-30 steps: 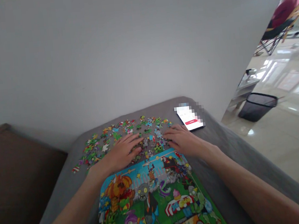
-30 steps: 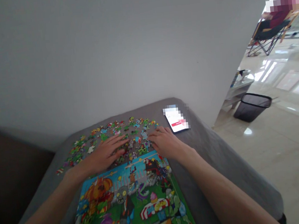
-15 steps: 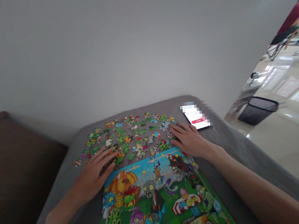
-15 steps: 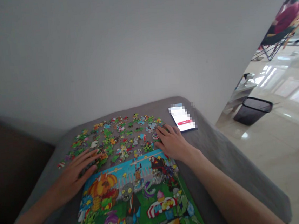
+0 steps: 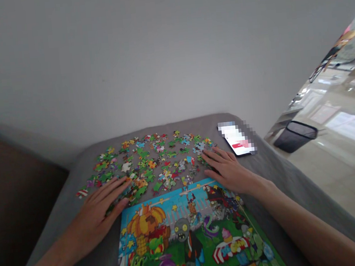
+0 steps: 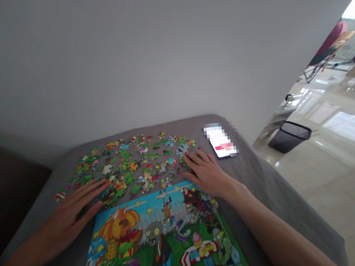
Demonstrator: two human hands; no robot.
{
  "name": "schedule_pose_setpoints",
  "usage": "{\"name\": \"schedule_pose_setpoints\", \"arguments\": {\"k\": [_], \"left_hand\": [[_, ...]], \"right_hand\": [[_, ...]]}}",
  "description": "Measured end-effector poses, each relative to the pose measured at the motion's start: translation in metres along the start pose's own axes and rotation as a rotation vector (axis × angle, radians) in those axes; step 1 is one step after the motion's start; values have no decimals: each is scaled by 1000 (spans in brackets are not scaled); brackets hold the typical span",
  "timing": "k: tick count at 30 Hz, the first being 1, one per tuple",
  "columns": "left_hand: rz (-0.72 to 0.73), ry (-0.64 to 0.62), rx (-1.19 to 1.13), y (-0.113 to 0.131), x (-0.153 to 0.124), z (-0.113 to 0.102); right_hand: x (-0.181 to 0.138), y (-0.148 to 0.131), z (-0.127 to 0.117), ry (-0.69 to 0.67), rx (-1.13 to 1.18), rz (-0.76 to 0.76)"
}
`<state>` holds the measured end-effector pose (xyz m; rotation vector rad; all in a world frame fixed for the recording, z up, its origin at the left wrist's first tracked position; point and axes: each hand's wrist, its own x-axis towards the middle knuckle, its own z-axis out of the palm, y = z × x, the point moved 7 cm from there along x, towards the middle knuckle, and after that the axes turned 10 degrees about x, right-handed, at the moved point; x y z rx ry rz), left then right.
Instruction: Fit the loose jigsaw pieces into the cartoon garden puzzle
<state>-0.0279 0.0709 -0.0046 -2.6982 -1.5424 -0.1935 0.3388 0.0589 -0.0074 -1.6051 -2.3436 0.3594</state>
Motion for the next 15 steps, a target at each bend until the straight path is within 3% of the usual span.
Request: {"name": "schedule_pose_setpoints", "arguments": {"k": [9,12,15], "left_hand": [[-55,-114,101,-1,-4,11],[-104,-192,124,0,-5,9],[-161,-232,146,-1,-7,5]], "right_hand": [[2,19,3,96,-117,176],[2,17,3,112,-98,139],[1,-3,5,88,-59,10]]}}
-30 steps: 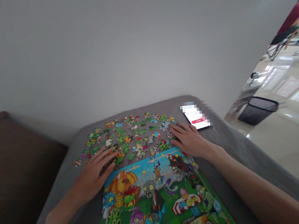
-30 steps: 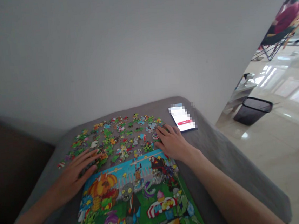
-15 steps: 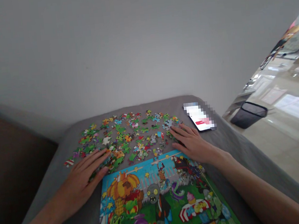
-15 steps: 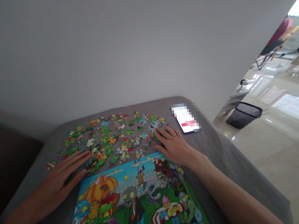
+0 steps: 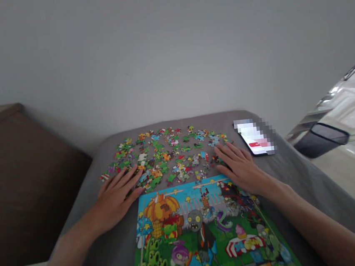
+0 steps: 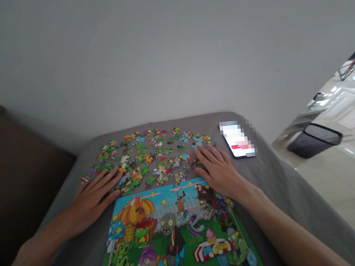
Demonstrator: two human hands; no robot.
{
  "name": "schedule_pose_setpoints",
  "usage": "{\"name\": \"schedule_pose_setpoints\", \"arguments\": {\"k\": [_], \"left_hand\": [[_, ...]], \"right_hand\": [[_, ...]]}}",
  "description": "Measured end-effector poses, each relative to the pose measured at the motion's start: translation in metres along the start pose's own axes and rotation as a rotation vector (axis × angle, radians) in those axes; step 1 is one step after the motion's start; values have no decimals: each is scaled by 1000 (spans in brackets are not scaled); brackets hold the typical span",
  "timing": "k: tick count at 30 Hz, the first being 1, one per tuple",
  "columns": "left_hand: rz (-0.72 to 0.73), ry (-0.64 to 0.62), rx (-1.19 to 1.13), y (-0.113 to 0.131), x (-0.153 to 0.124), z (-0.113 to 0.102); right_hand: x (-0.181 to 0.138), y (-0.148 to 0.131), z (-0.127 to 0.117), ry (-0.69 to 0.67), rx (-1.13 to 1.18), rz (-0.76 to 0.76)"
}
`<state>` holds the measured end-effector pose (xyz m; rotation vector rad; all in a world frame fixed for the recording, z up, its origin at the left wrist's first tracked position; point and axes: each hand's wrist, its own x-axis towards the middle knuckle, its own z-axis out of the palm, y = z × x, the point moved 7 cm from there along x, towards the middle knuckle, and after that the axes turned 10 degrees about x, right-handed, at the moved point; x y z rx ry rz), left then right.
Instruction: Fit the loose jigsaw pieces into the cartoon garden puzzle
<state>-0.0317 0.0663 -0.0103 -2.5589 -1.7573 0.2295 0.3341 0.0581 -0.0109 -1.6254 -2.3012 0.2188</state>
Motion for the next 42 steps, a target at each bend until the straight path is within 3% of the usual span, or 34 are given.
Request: {"name": "schedule_pose_setpoints", "arguments": {"k": [3,6,11,14,19,26,33,36,42], "left_hand": [[-32,48,24,4,-1,-6],[37,123,25,27,2,-15],[326,135,-47,96,10,-27],[401,125,-77,118,14,-29],[329,119,-81,110,17,-24],[248,175,-35,104,22,-22],[161,281,15,101,48,-28],[206,323,7,102,60,-34],[414,268,-11,109,70,-40]], "right_hand": [[-4,-31,5,-107,65,-162],[-8,-51,9,-159,92,-228],[-9,-53,15,-69,48,-193],[-9,-44,18,-2,4,-141],[-8,-43,13,34,-32,-178],[-4,-84,14,-64,53,-369],[0,-85,7,14,57,-323],[1,-84,8,38,91,-311],[2,-80,9,70,172,-320]]}}
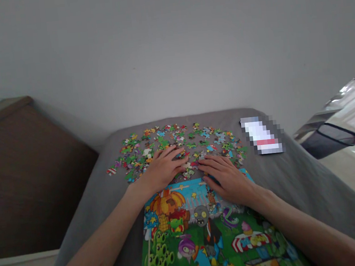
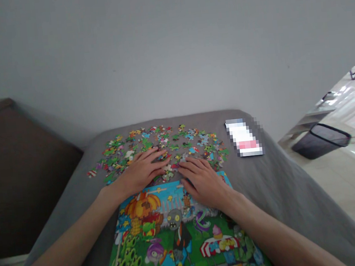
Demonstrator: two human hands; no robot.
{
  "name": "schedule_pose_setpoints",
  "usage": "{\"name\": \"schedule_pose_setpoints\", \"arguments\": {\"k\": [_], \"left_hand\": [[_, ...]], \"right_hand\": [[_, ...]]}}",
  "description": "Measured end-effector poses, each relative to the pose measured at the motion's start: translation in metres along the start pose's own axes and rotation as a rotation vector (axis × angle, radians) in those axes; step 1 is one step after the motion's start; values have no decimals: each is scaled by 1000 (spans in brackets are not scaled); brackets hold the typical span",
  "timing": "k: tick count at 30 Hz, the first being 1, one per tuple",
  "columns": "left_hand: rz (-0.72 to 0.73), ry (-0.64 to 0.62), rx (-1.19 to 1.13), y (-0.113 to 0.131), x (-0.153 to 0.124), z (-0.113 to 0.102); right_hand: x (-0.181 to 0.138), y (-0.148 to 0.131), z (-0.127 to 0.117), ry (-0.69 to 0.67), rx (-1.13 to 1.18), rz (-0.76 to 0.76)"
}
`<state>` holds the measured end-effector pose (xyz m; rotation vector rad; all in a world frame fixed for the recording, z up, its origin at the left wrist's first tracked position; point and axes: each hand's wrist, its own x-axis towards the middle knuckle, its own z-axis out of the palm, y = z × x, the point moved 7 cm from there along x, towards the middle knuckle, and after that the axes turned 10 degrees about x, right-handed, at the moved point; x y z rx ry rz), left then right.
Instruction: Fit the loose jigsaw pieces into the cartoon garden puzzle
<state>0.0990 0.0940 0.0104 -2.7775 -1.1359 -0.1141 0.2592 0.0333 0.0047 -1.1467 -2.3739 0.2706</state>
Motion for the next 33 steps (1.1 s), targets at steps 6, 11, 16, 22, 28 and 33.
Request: {"name": "schedule_pose_setpoints", "arguments": {"k": [6,11,16,22,28,33], "left_hand": [[7,135,-49,1,-1,-17],[-38,201,-65,-1,-8,-21],[-84,149,-15,-22,-40,-27],[-319,251,8,-76,-86,-49],[-421,197,-9,-113,-111,-35],[-449,213,-74,-99,-100,-36]], "right_hand": [[-4,6,-3,-18,35,20],[-4,6,-5,-22,55,8],[-6,6,-5,-27,70,-6],[-6,8,-3,-11,9,0],[-7,18,-7,12,-105,74],[-7,23,-9,48,-136,96]]}}
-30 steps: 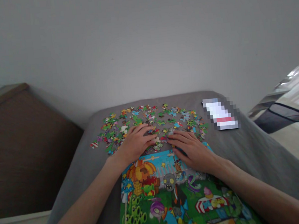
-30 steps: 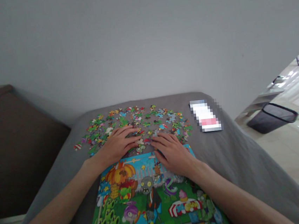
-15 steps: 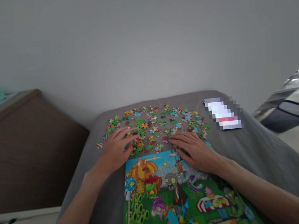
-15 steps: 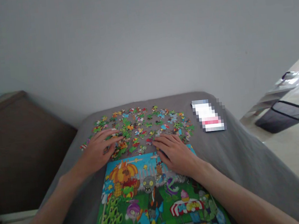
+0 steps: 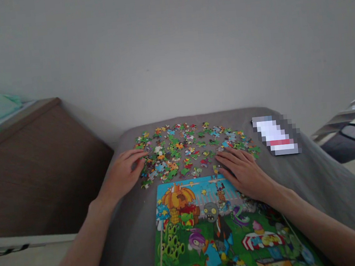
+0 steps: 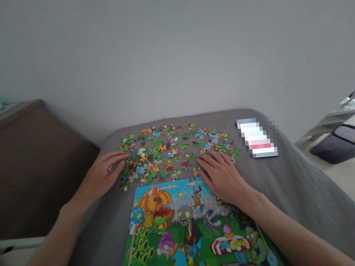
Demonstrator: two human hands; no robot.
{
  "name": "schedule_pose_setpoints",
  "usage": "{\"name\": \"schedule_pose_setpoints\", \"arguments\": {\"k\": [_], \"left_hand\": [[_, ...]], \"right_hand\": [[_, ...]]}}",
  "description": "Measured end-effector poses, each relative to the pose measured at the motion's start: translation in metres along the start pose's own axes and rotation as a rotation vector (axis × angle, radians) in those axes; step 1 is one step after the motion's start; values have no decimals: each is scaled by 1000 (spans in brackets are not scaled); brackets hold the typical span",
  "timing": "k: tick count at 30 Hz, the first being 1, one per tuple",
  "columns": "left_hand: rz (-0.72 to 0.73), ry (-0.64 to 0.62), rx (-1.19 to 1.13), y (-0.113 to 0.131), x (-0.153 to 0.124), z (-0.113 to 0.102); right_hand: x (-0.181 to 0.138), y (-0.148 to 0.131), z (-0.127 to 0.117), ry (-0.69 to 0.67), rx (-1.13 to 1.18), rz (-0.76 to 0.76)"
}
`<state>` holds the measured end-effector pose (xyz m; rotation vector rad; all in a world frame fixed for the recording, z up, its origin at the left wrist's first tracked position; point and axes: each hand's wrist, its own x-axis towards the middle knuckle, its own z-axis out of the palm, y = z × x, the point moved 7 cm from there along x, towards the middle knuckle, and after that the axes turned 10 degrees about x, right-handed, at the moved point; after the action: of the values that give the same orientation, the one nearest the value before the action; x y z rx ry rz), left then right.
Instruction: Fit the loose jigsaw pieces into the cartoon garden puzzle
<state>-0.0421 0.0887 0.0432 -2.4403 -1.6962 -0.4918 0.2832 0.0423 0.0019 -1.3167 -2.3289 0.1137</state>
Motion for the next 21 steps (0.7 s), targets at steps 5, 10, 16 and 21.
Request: {"name": "schedule_pose_setpoints", "arguments": {"k": [5,10,16,21], "left_hand": [[133,-15,10,76,14,16],[144,-147,7,110,22,43],[-1,-177,-200,102,28,43],[-54,-197,-520,105,19,30]], "right_hand": [[0,-1,4,4,16,-7],[-2,-1,6,-2,16,-4],[-2,2,8,-13,33,-14],[-4,-9,-9,8,139,-32]]}}
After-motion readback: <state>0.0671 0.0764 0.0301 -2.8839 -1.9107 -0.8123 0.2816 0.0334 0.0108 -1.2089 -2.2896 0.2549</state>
